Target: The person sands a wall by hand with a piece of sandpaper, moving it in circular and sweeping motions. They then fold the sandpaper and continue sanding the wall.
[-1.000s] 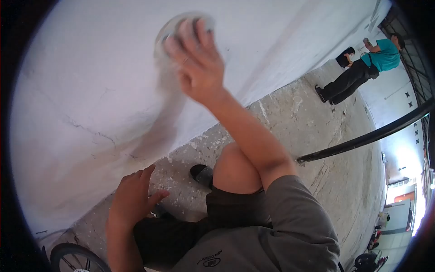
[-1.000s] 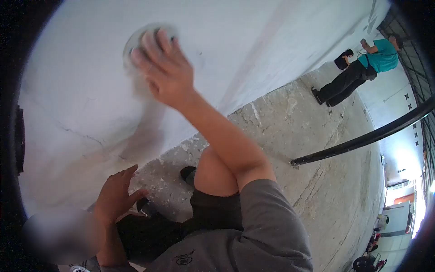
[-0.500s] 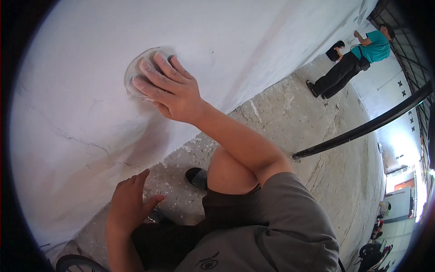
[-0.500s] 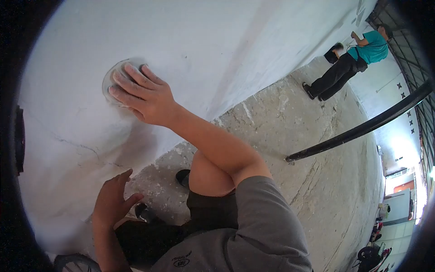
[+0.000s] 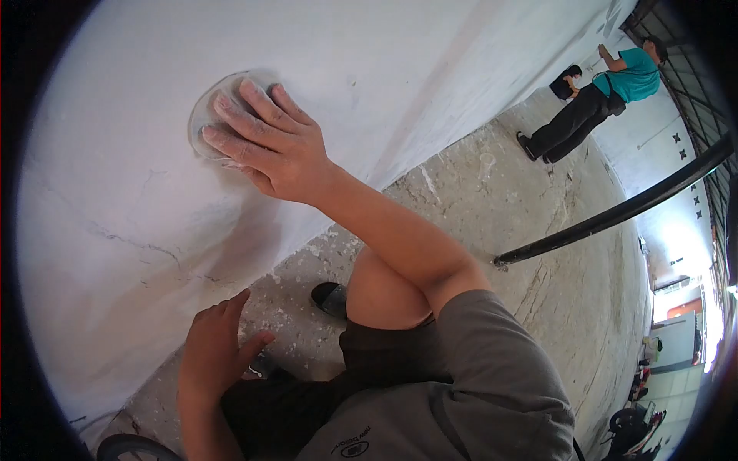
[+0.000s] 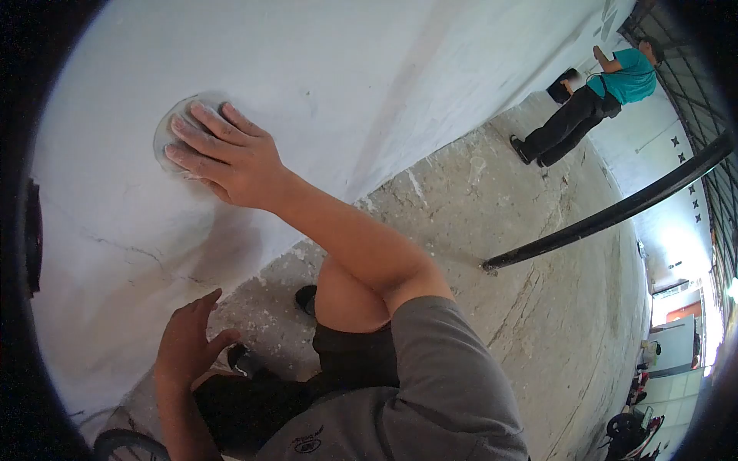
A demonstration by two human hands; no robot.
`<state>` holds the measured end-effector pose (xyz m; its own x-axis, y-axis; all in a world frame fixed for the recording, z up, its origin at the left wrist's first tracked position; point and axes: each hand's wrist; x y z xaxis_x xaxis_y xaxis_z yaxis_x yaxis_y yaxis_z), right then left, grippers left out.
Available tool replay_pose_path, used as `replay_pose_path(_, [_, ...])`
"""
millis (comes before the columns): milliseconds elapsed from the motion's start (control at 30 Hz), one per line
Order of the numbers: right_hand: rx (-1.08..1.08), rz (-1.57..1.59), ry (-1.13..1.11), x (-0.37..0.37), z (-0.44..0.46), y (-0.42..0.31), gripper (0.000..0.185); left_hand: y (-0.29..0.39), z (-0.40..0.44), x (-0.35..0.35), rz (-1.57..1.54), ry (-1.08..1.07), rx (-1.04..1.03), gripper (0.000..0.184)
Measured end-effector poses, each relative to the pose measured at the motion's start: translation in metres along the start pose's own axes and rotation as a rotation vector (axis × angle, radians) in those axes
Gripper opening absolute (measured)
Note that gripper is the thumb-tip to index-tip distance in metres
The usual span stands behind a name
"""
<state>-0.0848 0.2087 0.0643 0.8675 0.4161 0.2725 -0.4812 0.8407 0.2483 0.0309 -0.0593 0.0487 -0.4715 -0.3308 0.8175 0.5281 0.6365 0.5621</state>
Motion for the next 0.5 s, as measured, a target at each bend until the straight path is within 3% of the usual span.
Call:
replay_pose_path(167, [-0.034,0.042,0.004,0.008,0.013,0.0,0.041,0.002,0.001,0.001,-0.003,-0.03,0.049,0.074])
replay_pose_path(300, [0.03,-0.015,0.05,0.014,0.004,0.04,0.04,0.0,0.0,0.0,0.004,0.008,-0.03,0.072])
replay_pose_path(400, [-0.129,-0.047,0.126,0.013,-0.006,0.035,0.038,-0.001,-0.001,0.002,0.005,0.006,-0.017,0.072])
replay_pose_path(500, [-0.063,-0.046,0.042,0.011,-0.006,0.022,0.046,-0.002,0.0,0.0,0.009,-0.014,-0.011,0.072])
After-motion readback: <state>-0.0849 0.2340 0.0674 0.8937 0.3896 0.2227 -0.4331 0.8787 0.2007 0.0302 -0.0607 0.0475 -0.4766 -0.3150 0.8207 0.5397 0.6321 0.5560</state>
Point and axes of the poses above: each hand's wrist, its own z-axis towards the middle knuckle, its own x-axis out of the back of the hand, y = z × x, and after that the axes turned 4 degrees about -z, right-handed
